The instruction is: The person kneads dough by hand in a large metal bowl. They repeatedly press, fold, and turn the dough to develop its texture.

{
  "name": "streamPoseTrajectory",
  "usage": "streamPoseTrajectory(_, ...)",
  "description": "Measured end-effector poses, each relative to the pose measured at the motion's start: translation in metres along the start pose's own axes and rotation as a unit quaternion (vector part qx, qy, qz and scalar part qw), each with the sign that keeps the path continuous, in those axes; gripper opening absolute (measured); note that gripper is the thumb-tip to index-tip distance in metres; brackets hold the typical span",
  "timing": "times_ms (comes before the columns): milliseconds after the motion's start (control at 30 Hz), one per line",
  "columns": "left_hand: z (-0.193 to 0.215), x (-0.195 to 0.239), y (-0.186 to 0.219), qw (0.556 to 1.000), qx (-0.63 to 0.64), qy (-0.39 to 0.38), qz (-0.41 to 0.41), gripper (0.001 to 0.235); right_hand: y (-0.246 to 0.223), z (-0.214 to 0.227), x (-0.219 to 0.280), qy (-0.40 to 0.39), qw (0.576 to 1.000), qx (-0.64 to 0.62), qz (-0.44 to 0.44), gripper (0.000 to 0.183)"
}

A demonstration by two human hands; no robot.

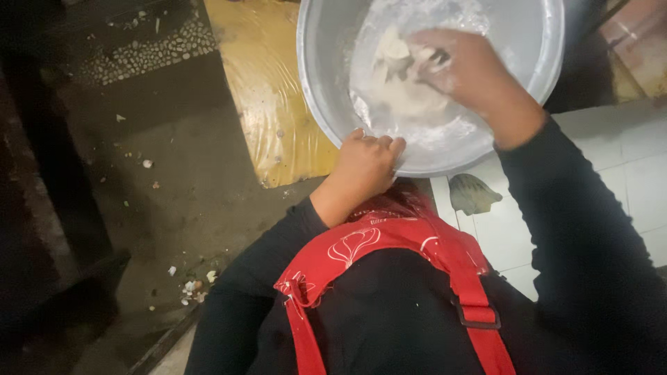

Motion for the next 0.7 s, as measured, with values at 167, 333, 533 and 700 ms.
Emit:
streamPoseTrajectory(167, 0.0, 0.002, 0.0, 1.0, -0.005, -0.021, 0.002, 0.018, -0.049, 0.03, 0.03, 0.146, 0.961, 0.167, 0.167, 0.037)
streamPoseTrajectory(333, -0.001, -0.002, 0.004, 0.999, -0.028, -0.019, -0.021, 0.026, -0.026, -0.035, 0.053, -0.15, 0.985, 0.083, 0.031, 0.064)
streamPoseTrajectory(533, -0.004, 0.003, 0.0, 0.999, -0.002, -0.038, 0.006, 0.029, 0.039, 0.025, 0.003, 0.035, 0.988, 0.149, -0.032, 0.022)
streamPoseTrajectory(700, -0.001, 0.001, 0.001, 1.0, -0.025, -0.003, -0.004, 0.031, 0.112, -0.007, -0.037, 0.12, 0.984, -0.125, -0.046, 0.033)
Point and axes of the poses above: each hand's wrist, its own x-axis away from the middle knuckle, its own z-axis out of the back of the hand, y = z × x, the point moved 9 cm from there along -x, towards the middle knuckle, and after that the axes turned 12 degrees about y, right-handed, at the moved point
